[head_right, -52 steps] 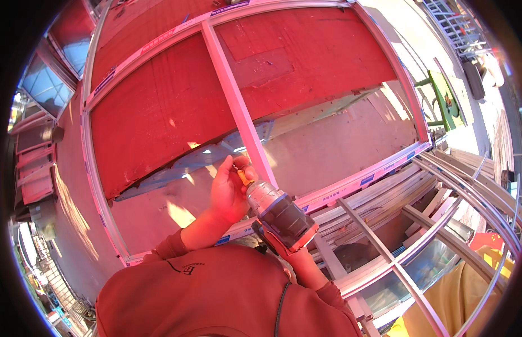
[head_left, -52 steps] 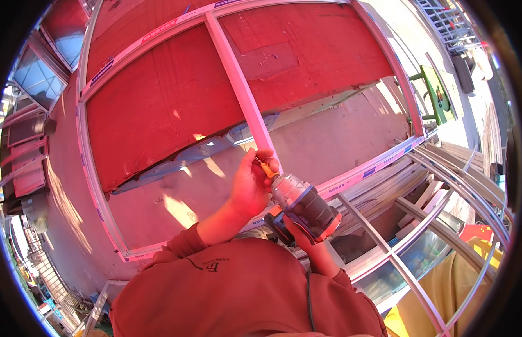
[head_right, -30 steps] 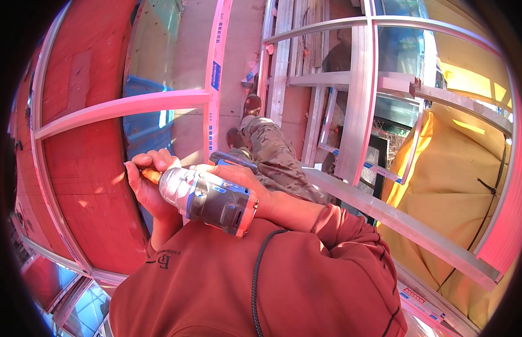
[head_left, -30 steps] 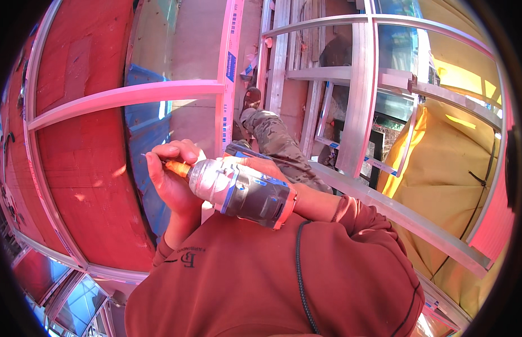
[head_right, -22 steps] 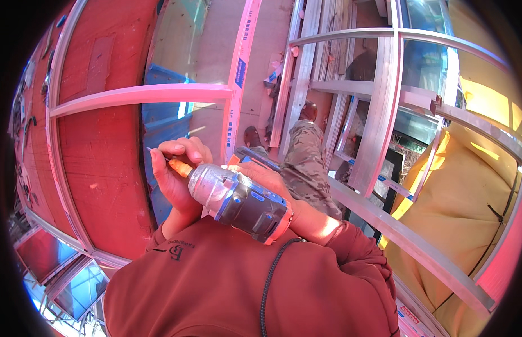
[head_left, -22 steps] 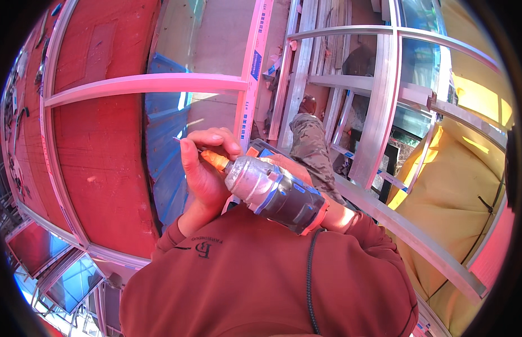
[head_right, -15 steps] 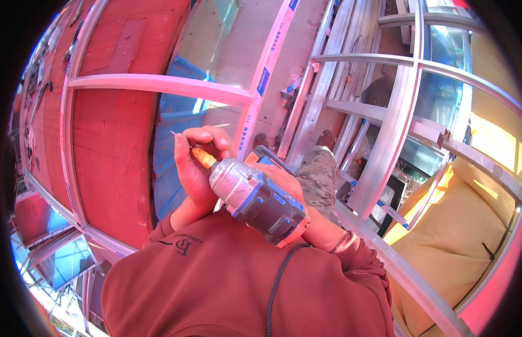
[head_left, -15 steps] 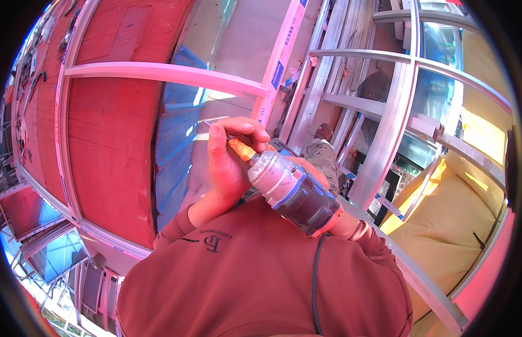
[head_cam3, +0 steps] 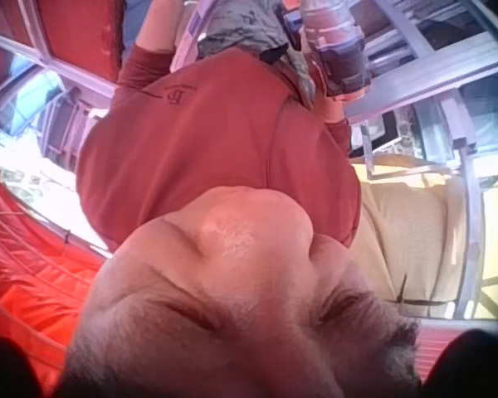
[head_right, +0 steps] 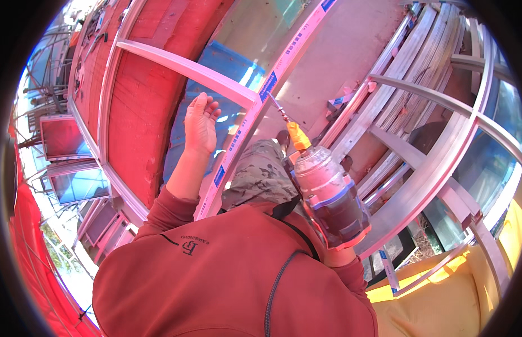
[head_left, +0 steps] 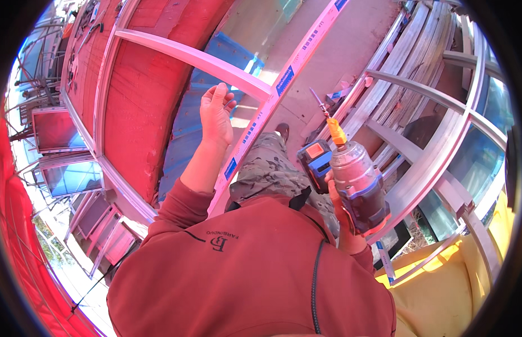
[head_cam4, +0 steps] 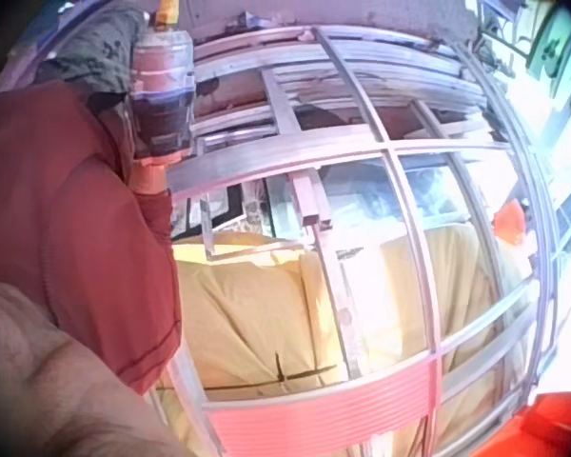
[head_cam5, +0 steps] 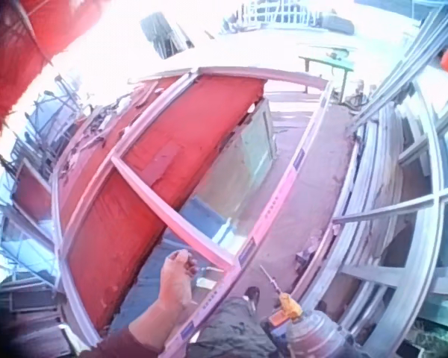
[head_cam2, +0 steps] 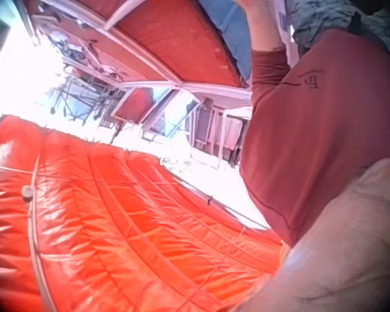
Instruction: The person assembles an aluminum frame structure on a red work surface using a cordless drill. They position long aluminum profiles, insert screws, and fasten the pieces together to form a rectangular frame.
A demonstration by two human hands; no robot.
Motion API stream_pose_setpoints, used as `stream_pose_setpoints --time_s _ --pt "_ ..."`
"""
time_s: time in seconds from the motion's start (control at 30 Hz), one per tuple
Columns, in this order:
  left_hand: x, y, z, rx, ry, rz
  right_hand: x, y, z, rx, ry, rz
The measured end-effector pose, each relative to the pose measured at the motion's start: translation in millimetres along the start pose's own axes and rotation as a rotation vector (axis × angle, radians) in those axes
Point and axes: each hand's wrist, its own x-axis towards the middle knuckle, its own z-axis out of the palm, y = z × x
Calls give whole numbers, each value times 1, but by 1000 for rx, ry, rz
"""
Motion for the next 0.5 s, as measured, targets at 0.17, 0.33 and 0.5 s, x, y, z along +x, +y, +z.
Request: stream_pose_setpoints --time_s 0.17,0.33,0.5 --pt "30 -29 4 -175 -242 -454 35 67 -37 -971 43 -601" --pt "27 -45 14 -146 -371 -539 46 121 -36 -784 200 -515" --pt "38 -52 3 -147 -458 -628 63 139 -29 -521 120 -446"
